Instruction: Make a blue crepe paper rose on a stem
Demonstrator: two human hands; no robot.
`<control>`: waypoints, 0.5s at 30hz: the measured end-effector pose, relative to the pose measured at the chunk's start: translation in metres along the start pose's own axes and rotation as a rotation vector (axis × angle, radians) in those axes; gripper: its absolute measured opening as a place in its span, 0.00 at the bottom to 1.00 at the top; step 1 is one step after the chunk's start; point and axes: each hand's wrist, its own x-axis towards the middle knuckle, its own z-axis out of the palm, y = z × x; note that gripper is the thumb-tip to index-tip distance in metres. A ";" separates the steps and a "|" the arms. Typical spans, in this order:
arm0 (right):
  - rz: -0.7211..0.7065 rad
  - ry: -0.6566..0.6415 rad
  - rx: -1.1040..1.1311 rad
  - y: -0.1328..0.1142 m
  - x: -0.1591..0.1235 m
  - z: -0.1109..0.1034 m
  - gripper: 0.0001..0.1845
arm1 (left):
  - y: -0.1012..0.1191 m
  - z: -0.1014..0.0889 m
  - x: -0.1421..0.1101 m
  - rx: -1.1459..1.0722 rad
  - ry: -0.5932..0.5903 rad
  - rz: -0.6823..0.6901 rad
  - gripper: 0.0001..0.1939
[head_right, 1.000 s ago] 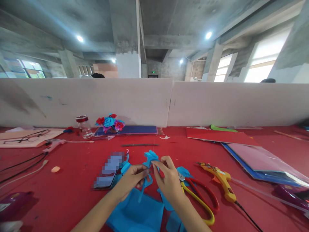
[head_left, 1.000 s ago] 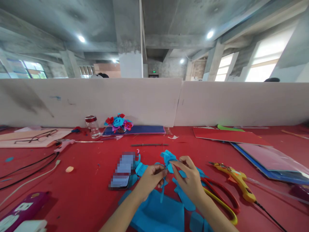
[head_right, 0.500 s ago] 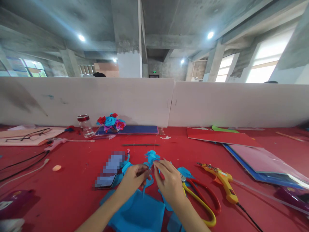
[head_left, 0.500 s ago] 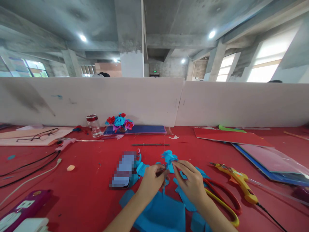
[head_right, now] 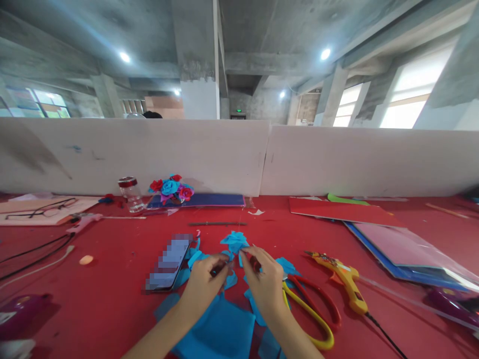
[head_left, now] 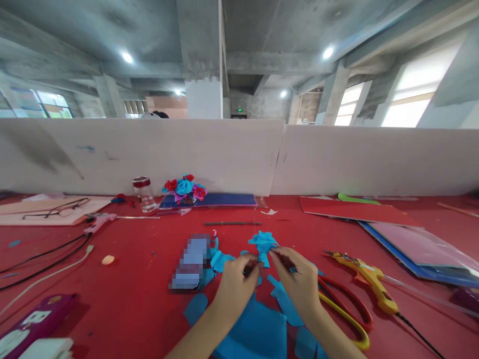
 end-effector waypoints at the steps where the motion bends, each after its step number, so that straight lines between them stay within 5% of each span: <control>1: 0.009 0.005 0.007 0.000 0.000 0.000 0.07 | 0.000 0.000 0.000 0.008 0.001 0.010 0.10; 15: 0.003 0.000 0.044 -0.004 -0.002 0.000 0.04 | -0.002 0.001 -0.001 0.038 0.006 0.078 0.10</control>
